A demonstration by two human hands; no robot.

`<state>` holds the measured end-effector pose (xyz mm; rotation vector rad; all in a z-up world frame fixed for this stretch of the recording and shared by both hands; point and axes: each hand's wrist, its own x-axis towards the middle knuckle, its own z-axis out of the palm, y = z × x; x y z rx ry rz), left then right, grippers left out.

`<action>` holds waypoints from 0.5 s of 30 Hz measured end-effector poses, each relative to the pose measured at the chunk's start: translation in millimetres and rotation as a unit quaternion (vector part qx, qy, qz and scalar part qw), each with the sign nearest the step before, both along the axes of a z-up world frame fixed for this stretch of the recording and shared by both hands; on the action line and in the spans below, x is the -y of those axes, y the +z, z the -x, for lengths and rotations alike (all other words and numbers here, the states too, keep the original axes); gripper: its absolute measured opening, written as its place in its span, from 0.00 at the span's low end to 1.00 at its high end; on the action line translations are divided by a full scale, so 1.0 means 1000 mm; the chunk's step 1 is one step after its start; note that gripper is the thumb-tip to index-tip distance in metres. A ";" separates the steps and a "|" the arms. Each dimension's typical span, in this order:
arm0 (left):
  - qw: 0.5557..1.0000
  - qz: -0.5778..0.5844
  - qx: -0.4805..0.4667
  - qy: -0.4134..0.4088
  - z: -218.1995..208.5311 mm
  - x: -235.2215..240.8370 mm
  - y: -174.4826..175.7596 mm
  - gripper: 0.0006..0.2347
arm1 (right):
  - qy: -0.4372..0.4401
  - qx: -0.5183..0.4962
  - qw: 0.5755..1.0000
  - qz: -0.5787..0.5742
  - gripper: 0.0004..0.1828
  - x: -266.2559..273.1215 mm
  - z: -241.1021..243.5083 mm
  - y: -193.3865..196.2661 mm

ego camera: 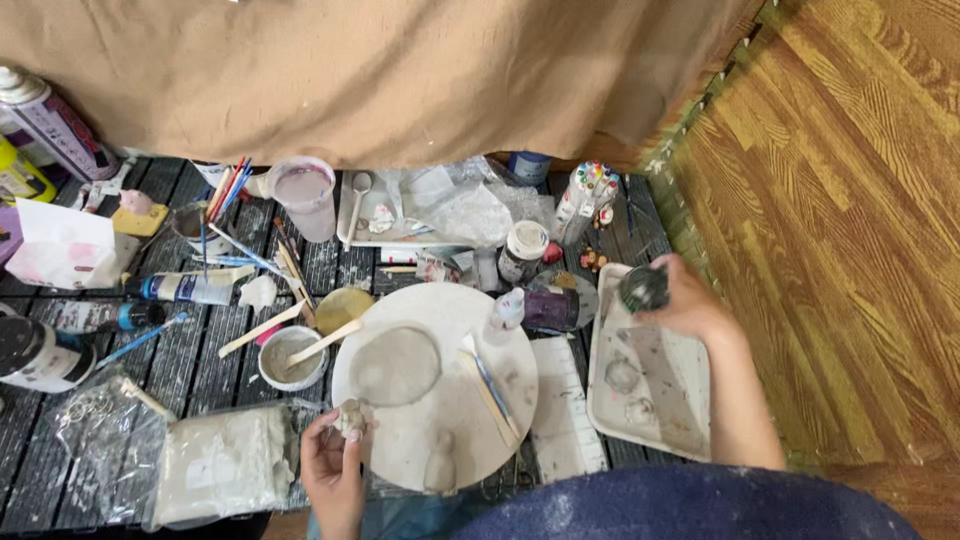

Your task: The person paints a small clay figurine with a brush, then shapes a small piece of clay by hand and attaches it to the figurine. The workspace contains various craft supplies and other clay figures.

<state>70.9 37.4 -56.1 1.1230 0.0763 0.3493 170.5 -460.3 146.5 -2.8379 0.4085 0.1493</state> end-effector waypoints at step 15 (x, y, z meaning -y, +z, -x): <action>1.000 0.005 -0.016 0.007 -0.003 0.010 -0.027 0.18 | -0.033 0.402 0.910 0.095 0.30 0.033 -0.125 -0.025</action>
